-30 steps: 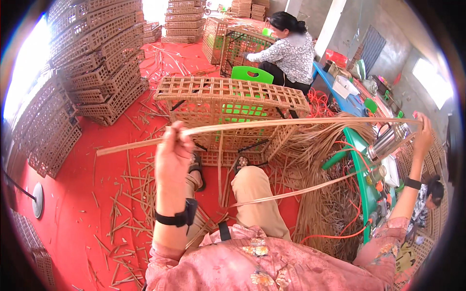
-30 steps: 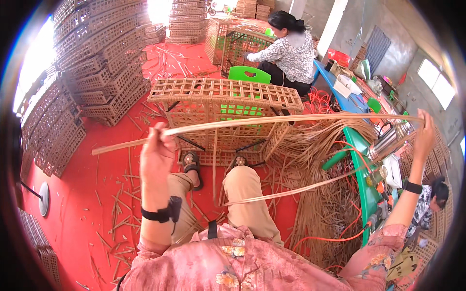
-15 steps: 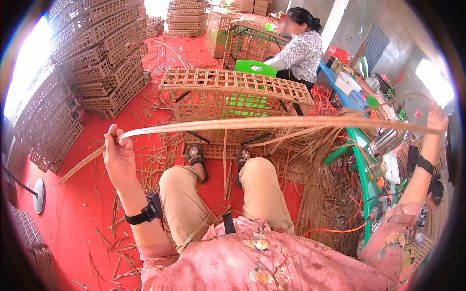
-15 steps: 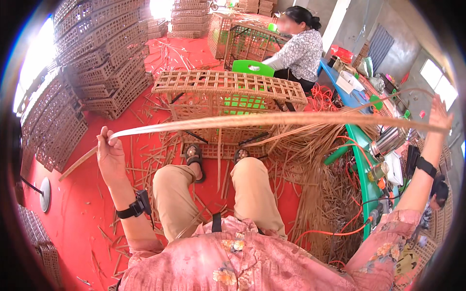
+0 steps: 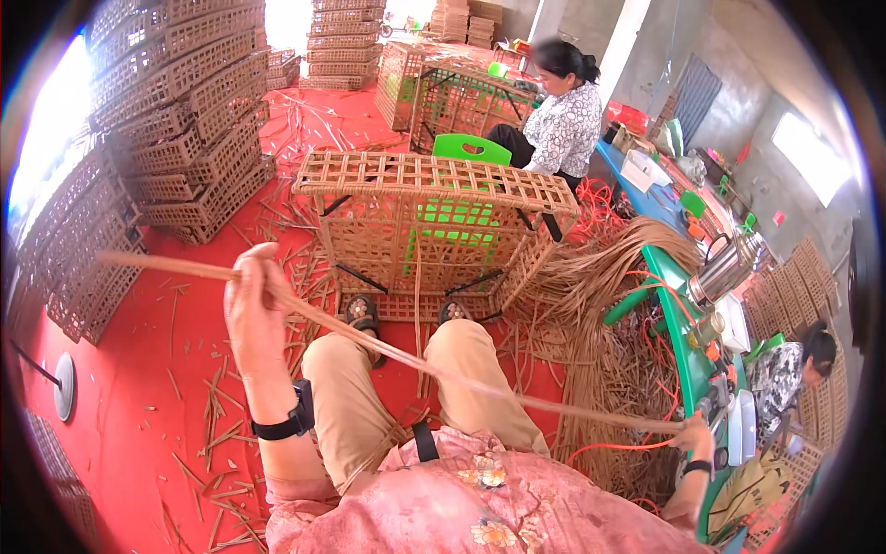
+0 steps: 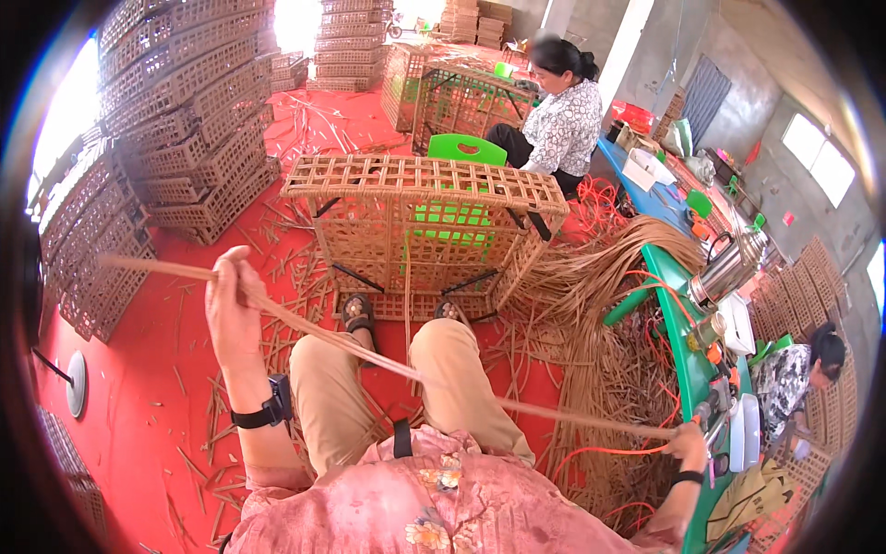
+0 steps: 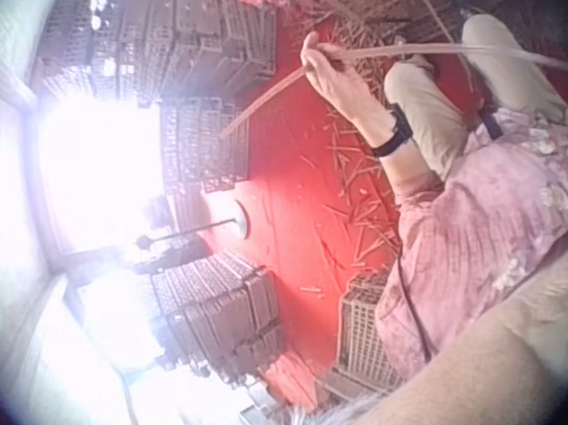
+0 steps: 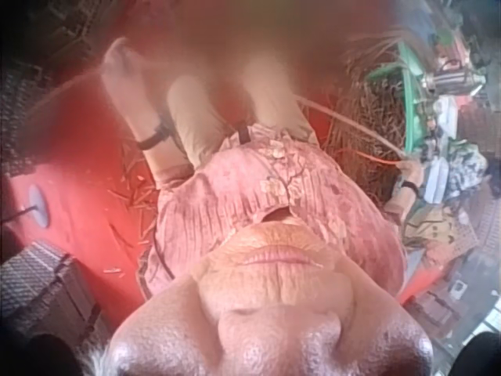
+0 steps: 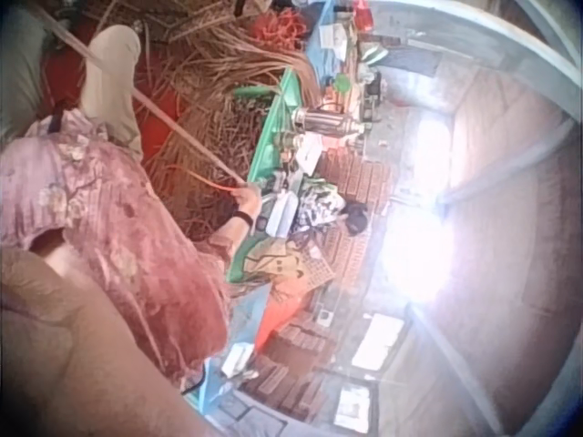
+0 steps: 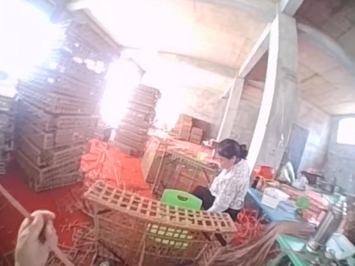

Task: Weave thin bamboo strips into a large rectangular bamboo frame to create a mesh surface.

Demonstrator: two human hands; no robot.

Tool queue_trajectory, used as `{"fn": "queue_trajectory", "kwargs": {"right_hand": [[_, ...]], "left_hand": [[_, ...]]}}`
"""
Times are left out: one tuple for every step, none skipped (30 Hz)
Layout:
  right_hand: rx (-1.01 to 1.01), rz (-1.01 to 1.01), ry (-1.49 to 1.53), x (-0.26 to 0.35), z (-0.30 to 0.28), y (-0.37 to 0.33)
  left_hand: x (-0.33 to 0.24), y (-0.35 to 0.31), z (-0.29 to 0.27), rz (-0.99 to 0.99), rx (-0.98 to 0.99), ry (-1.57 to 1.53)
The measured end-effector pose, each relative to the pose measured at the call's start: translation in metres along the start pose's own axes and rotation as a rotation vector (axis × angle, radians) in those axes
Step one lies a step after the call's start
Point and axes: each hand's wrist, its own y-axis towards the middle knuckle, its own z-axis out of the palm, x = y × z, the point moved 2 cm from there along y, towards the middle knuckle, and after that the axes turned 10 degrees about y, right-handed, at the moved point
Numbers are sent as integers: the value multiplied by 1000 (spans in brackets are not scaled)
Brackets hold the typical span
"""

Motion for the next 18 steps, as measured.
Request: {"fn": "queue_trajectory", "kwargs": {"right_hand": [[14, -72, -57, 5, 21, 5], [9, -69, -48, 11, 28, 11], [-76, -386, -48, 34, 31, 11], [-168, -701, -47, 60, 32, 9], [-51, -573, 165, 83, 32, 13], [-46, -471, 272, 165, 8, -55], [-15, -599, 377, 213, -6, -87], [7, -795, 532, 246, -10, -98], [127, -923, 740, 281, -9, -113], [140, -1026, 840, 316, -8, -133], [175, -1138, 887, 346, -3, -148], [283, -1212, 957, 367, 3, -159], [336, -1326, 928, 391, 7, -178], [480, -1388, 986, 410, 12, -194], [608, -1438, 1093, 423, 19, -203], [687, -1450, 1197, 437, 27, -213], [737, -1420, 1230, 446, 28, -221], [826, -1353, 1245, 449, 30, -227]], "left_hand": [[-2, -4, 23, -9, 62, 97], [0, -10, 45, -58, 144, 149], [2, -17, 63, -109, 225, 208], [7, -25, 79, -141, 319, 199], [14, -34, 95, -173, 414, 189], [23, -44, 112, -228, 486, 185], [28, -54, 126, -280, 558, 171], [40, -63, 135, -297, 640, 165], [52, -72, 144, -319, 720, 164], [58, -81, 153, -380, 772, 170], [63, -90, 159, -441, 821, 177], [66, -97, 165, -438, 890, 214], [74, -104, 167, -439, 953, 258], [85, -111, 166, -440, 984, 310], [86, -115, 169, -465, 1024, 316], [93, -119, 167, -514, 1025, 324], [99, -123, 166, -559, 1028, 331], [99, -124, 164, -561, 1031, 337]]}}
